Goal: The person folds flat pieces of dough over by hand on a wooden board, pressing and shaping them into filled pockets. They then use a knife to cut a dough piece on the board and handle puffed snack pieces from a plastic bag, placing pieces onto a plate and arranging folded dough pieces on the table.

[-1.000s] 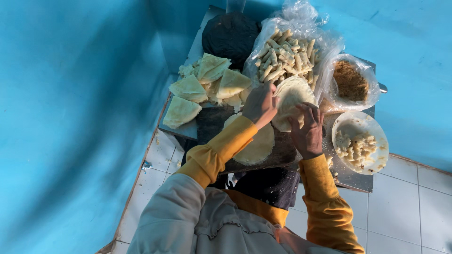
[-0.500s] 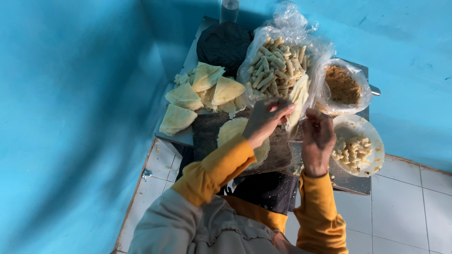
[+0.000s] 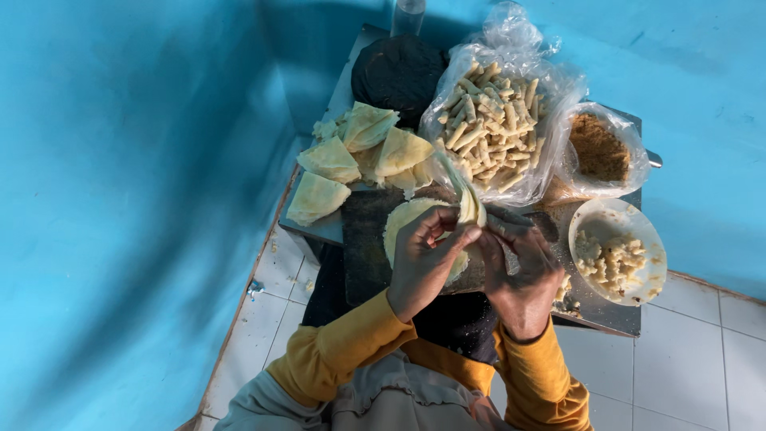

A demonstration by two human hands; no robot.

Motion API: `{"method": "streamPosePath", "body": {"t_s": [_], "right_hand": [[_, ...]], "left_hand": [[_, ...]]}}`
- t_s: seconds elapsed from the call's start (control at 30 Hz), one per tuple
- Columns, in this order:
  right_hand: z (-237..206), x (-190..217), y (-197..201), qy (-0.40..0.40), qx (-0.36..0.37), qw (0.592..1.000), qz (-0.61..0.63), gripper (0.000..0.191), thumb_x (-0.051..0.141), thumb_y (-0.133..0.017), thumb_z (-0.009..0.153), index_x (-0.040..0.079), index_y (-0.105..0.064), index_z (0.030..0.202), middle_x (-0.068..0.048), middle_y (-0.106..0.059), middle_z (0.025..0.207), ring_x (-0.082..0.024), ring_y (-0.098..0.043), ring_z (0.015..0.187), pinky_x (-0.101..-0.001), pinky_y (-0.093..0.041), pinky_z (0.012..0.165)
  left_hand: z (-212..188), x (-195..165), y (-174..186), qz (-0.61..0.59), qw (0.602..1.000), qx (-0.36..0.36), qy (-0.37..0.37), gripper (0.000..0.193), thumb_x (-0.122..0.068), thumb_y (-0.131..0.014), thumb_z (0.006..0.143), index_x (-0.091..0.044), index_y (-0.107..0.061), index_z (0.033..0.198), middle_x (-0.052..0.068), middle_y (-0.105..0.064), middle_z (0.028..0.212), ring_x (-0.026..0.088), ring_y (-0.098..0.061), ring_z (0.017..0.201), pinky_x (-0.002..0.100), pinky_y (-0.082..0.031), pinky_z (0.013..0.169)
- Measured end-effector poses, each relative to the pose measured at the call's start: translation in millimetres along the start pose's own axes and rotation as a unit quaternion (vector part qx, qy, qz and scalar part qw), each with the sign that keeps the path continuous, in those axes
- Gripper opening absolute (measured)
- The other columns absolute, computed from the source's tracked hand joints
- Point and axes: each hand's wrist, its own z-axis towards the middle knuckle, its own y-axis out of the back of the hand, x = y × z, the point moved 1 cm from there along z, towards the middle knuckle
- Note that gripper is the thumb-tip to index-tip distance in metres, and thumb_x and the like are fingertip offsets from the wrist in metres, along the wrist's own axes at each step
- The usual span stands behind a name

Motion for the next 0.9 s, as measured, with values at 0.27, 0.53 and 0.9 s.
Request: {"method": "streamPosePath", "body": {"t_s": [0.27, 0.53, 0.9], "right_hand": [[-6, -8, -2, -0.164, 0.046, 0.973, 0.155, 0.014, 0.004, -0.071, 0.098, -0.002, -0.076, 0.110, -0.011, -0.075, 0.097, -0.016, -0.072, 0.083, -0.0275, -0.057, 0.071], [-1, 19, -1, -0.042, 0.037, 0.995, 0.078, 0.016, 0.002, -0.074, 0.096, 0.001, -0.068, 0.111, -0.014, -0.076, 0.116, -0.018, -0.076, 0.103, -0.0296, -0.063, 0.086], [-12, -29, -7, -0.136, 0.051, 0.978, 0.153, 0.006, 0.002, -0.060, 0.104, 0.000, -0.066, 0.103, -0.007, -0.074, 0.088, -0.012, -0.058, 0.057, -0.0241, -0.048, 0.050]], "left_hand": [[-7, 6, 1, 0.001, 0.998, -0.053, -0.025, 0.013, -0.006, -0.068, 0.102, 0.002, -0.066, 0.112, 0.003, -0.072, 0.102, 0.006, -0.065, 0.094, 0.023, -0.055, 0.085], [-11, -6, 0, -0.014, 0.997, -0.072, -0.010, 0.019, -0.012, -0.069, 0.102, 0.002, -0.067, 0.116, 0.004, -0.073, 0.103, 0.008, -0.067, 0.092, 0.024, -0.057, 0.084], [-19, -8, 5, 0.057, 0.998, -0.014, -0.031, 0.029, -0.006, -0.067, 0.103, 0.003, -0.060, 0.129, 0.010, -0.069, 0.120, 0.013, -0.068, 0.108, 0.030, -0.058, 0.100]]}}
